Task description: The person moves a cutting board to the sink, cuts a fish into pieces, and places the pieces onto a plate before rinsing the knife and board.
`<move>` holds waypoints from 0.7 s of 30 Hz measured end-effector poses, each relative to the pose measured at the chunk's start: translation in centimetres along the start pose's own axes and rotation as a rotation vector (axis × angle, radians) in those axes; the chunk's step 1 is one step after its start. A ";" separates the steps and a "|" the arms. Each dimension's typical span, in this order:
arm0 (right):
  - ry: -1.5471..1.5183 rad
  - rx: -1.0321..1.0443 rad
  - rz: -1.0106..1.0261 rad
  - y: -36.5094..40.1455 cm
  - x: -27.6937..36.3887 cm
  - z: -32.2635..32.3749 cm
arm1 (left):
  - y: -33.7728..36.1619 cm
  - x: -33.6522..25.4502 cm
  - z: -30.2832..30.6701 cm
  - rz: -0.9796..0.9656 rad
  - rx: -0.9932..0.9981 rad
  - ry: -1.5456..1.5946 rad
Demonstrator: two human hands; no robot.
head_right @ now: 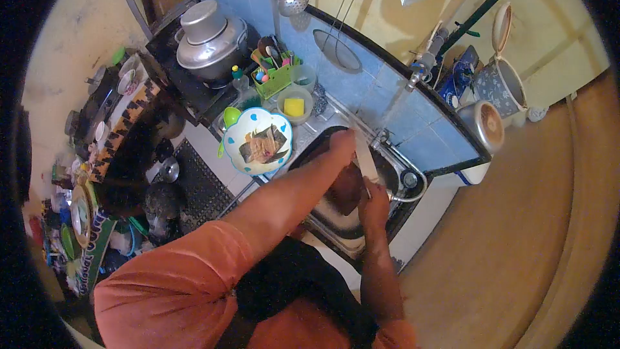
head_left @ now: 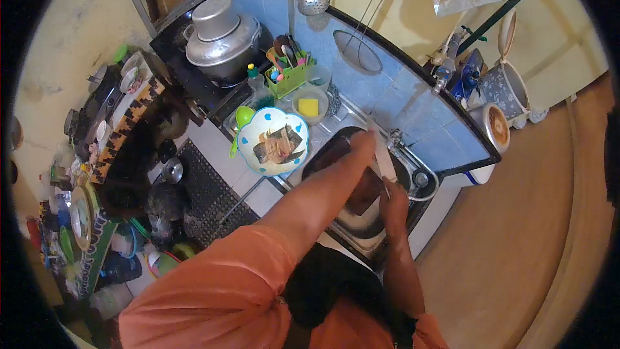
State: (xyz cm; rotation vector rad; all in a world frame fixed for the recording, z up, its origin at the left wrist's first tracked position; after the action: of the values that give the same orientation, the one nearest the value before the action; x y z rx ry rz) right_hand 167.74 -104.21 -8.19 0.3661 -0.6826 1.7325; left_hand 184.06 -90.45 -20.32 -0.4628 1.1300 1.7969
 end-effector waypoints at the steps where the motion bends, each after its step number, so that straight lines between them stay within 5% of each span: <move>1: 0.012 0.037 -0.015 0.8 0.0 0.0 | 0.2 0.7 1.5 0.146 -0.042 0.378; 2: 0.024 0.075 -0.030 1.4 0.1 0.0 | 0.9 1.5 2.3 0.293 -0.084 0.757; 6: 0.007 0.042 -0.067 2.6 0.4 0.4 | -2.8 3.6 -1.7 0.061 -0.075 0.703; 9: 0.025 0.048 -0.074 2.8 -0.2 0.6 | -3.6 4.1 -4.9 -0.039 0.115 0.734; 11: -0.002 0.035 -0.085 2.9 -0.4 0.7 | 3.1 1.4 -2.4 0.217 0.331 0.921; 14: -0.007 0.010 0.045 2.9 0.3 0.7 | 2.7 0.7 1.0 0.227 0.005 0.581; 17: 0.030 0.047 -0.013 1.5 1.1 0.9 | 2.6 0.4 -0.3 0.221 -0.025 0.789; 19: 0.032 0.053 0.002 0.7 0.5 1.0 | 2.2 -0.4 -5.2 0.209 0.328 1.007; 21: 0.070 0.082 0.040 -0.1 0.3 1.1 | 3.1 -0.6 -7.2 0.223 0.437 0.852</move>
State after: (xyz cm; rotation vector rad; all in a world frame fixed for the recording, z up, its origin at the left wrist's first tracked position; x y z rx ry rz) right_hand 167.59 -104.67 -7.13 0.3488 -0.5730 1.8071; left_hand 180.59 -97.35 -22.00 -0.8983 2.1724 1.4704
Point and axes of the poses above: each hand's wrist, its own y-axis away from the middle knuckle, its own z-axis out of the back of the hand, x = y × z, the point moved 8 cm from there along -y, towards the middle knuckle, and after that the axes turned 7 degrees about z, right-handed, at the moved point
